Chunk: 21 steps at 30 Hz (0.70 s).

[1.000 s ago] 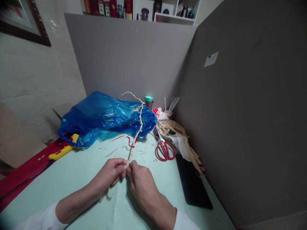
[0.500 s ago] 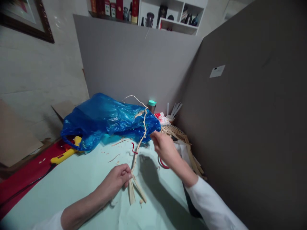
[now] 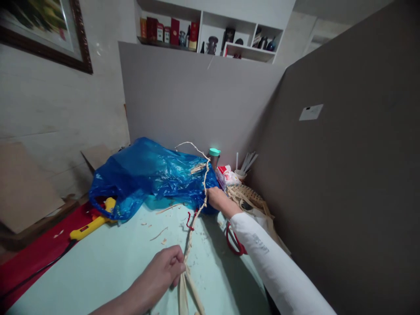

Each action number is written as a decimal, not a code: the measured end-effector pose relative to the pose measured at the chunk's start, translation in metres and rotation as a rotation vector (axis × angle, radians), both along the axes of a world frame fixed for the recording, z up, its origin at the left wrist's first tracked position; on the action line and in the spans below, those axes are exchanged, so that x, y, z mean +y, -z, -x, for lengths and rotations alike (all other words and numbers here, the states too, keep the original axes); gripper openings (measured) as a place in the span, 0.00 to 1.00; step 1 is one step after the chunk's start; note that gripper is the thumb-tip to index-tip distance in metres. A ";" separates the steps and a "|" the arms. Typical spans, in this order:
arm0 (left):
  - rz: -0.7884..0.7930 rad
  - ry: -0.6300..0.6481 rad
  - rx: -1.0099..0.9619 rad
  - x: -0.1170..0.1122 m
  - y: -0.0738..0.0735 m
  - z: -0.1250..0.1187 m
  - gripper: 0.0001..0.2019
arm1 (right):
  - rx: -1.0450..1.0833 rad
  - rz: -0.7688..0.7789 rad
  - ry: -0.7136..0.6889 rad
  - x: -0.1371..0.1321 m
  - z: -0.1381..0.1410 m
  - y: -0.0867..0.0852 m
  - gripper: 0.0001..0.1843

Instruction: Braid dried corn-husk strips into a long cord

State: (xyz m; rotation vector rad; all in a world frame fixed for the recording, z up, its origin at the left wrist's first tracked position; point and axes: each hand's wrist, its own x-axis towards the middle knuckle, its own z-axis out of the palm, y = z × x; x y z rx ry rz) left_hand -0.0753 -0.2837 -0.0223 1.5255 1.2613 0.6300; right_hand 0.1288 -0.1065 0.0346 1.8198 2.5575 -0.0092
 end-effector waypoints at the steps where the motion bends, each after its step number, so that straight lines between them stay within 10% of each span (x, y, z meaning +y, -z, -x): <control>1: 0.001 0.002 -0.001 0.000 -0.001 0.000 0.03 | 0.009 0.032 -0.010 0.000 0.000 0.006 0.18; 6: 0.026 0.001 0.027 -0.002 -0.007 -0.001 0.03 | 0.169 0.068 -0.003 0.008 -0.014 0.000 0.14; 14: 0.036 0.026 0.091 0.001 -0.009 -0.002 0.03 | 0.432 -0.303 0.187 0.049 -0.021 -0.047 0.18; 21: 0.079 0.062 0.106 0.007 -0.004 -0.001 0.04 | 0.509 -0.321 0.227 0.103 0.007 -0.027 0.18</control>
